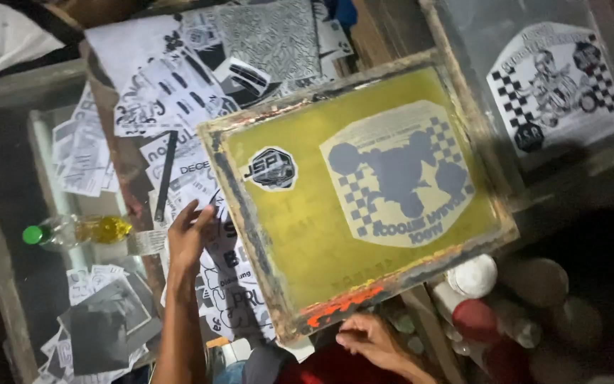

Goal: The person arranges and adheres various stickers onto a yellow screen printing frame. They peel stickers from sheets, position them on the frame, and use a black ruler to press them down firmly.

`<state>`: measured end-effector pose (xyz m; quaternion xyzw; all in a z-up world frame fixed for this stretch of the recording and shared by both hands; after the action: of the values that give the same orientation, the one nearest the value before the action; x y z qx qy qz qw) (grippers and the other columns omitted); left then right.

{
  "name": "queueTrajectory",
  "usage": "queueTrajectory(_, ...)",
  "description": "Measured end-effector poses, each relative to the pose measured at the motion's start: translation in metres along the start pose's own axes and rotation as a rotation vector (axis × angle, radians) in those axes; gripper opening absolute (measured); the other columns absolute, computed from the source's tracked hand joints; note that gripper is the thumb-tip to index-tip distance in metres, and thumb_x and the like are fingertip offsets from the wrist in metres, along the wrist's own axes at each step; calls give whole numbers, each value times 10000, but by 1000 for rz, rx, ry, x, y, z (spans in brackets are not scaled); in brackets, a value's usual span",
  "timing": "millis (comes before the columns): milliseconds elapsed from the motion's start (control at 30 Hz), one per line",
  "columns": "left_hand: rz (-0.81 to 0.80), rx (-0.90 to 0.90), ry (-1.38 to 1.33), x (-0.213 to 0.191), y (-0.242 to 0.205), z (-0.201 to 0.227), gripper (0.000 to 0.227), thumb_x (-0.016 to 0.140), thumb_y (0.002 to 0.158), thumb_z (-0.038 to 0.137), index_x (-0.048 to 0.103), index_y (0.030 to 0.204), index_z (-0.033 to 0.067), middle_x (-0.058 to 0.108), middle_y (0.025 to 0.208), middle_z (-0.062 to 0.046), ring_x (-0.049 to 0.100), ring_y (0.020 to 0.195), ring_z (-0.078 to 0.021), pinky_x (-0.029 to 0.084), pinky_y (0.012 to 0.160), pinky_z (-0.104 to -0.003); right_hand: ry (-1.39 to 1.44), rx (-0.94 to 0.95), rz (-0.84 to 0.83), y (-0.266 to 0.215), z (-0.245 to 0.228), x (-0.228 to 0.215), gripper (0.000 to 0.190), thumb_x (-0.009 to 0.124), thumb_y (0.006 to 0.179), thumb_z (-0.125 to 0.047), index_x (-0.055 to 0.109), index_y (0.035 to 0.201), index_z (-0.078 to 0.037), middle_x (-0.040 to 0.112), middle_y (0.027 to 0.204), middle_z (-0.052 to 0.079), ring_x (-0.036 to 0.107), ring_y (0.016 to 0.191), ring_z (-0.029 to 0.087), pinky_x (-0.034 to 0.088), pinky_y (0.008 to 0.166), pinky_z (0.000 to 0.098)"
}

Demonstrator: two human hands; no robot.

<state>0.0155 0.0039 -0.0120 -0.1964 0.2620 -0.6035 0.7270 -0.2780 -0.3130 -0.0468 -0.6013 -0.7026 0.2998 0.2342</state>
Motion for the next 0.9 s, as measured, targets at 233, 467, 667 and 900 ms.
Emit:
queueTrajectory(233,248,-29,-22,-49,-93,-60,658,661,884,303,501,1472,54,563,1481,-195,682,1162,-302,548,1026,-459,-739,-1024,268,156,-167,-18,172,605,985,-40,699,1104,42,713,1021,177,650,957,338,492,899,479)
queueTrajectory(467,462,-240,-270,-76,-128,-165,616,748,820,226,620,1383,12,695,1219,-202,653,993,-261,519,895,-364,-1137,-1225,365,208,-253,-5,229,607,902,81,746,915,-100,682,739,30,599,726,195,530,579,346)
queueTrajectory(667,514,-304,-336,-73,-143,-168,603,748,838,141,583,1392,-33,674,1281,-236,657,1105,-335,547,948,-431,-1044,-713,555,267,-286,-34,65,751,921,-189,795,930,-236,717,868,-28,639,881,196,507,794,393)
queueTrajectory(900,460,-230,-393,-76,-128,-185,605,742,831,137,588,1390,-37,681,1217,-228,654,1061,-319,533,900,-420,-1032,-555,555,285,-281,-29,172,800,879,-227,800,1047,-190,750,1010,-2,649,937,207,537,781,395)
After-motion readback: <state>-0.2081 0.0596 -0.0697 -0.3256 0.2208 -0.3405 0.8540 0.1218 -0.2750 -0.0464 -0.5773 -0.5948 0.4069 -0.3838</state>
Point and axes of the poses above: each hand's wrist, its own y-axis towards the middle knuckle, its own x-axis out of the palm, z = x × y, the point moved 2 cm from there along y, towards the middle knuckle
